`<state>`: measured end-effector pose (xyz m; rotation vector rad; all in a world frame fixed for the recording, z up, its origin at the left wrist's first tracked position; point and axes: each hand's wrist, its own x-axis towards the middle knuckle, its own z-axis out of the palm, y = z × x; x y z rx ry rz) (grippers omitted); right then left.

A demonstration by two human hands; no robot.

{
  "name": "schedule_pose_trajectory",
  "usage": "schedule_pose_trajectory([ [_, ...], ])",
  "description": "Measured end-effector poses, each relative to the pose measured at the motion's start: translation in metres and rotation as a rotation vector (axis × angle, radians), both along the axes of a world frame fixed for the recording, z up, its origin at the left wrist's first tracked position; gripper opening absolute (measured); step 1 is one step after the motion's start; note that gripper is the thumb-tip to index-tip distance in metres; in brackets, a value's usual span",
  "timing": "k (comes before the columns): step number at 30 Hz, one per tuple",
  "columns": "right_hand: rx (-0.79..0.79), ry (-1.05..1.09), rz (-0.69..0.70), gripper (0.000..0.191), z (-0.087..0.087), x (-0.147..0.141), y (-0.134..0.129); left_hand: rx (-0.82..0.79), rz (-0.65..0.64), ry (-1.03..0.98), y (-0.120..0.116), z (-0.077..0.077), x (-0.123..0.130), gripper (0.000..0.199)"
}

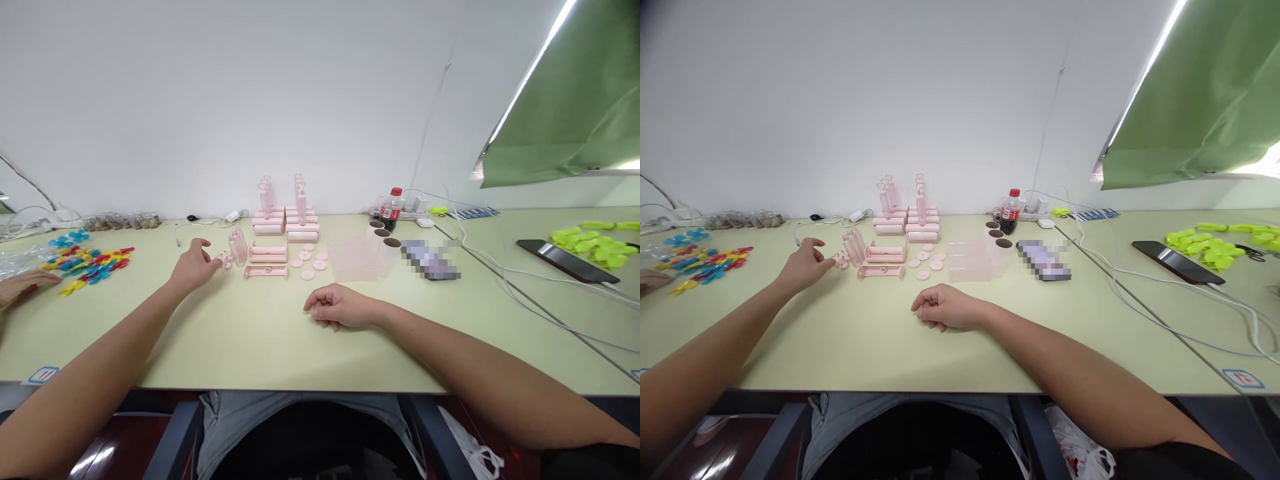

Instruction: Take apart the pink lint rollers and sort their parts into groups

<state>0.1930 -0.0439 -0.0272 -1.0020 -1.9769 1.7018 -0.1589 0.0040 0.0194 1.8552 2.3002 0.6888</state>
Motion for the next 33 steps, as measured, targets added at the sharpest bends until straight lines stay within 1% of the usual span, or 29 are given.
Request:
schedule_pose_trajectory([
  [3,-0.002,-0.005,-0.003,0.023,0.001,0.0,-0.001,0.198,-0.001,0.043,-0.003,0.015,0.013,0.042],
  [6,-0.004,-0.005,-0.011,0.024,0.0,-0.001,0.0,0.308,-0.108,0.081,0.001,0.029,0.035,0.034],
  [10,-0.012,0.003,-0.016,0.027,-0.002,-0.001,0.001,0.325,-0.319,0.127,0.019,0.047,0.079,0.038],
  [13,-0.02,0.008,-0.012,0.025,-0.002,-0.002,0.001,0.315,-0.484,0.194,0.043,0.06,0.113,0.045],
  [14,-0.018,0.009,-0.011,0.024,-0.001,-0.002,0.001,0.311,-0.514,0.23,0.053,0.065,0.123,0.047],
  [16,-0.012,0.009,-0.009,0.023,0.0,-0.002,0.0,0.279,-0.527,0.316,0.074,0.075,0.14,0.049],
  [19,-0.004,0.007,-0.011,0.023,0.0,-0.001,-0.001,0.179,-0.514,0.405,0.105,0.086,0.158,0.05],
  [21,0.002,0.006,-0.014,0.023,0.0,0.0,-0.001,0.142,-0.51,0.42,0.122,0.09,0.166,0.05],
  [23,0.007,0.006,-0.012,0.023,-0.002,0.0,0.0,0.132,-0.507,0.421,0.134,0.092,0.173,0.049],
  [25,0.005,0.011,-0.01,0.023,-0.003,0.0,0.002,0.127,-0.504,0.423,0.141,0.091,0.178,0.046],
  [28,0.001,0.015,-0.009,0.023,-0.004,-0.001,0.003,0.121,-0.484,0.424,0.146,0.09,0.183,0.044],
  [30,0.001,0.01,-0.009,0.024,-0.003,-0.001,0.002,0.122,-0.474,0.428,0.148,0.09,0.183,0.046],
  [33,-0.002,0.002,-0.01,0.025,-0.001,-0.001,0.001,0.117,-0.497,0.454,0.149,0.092,0.18,0.043],
])
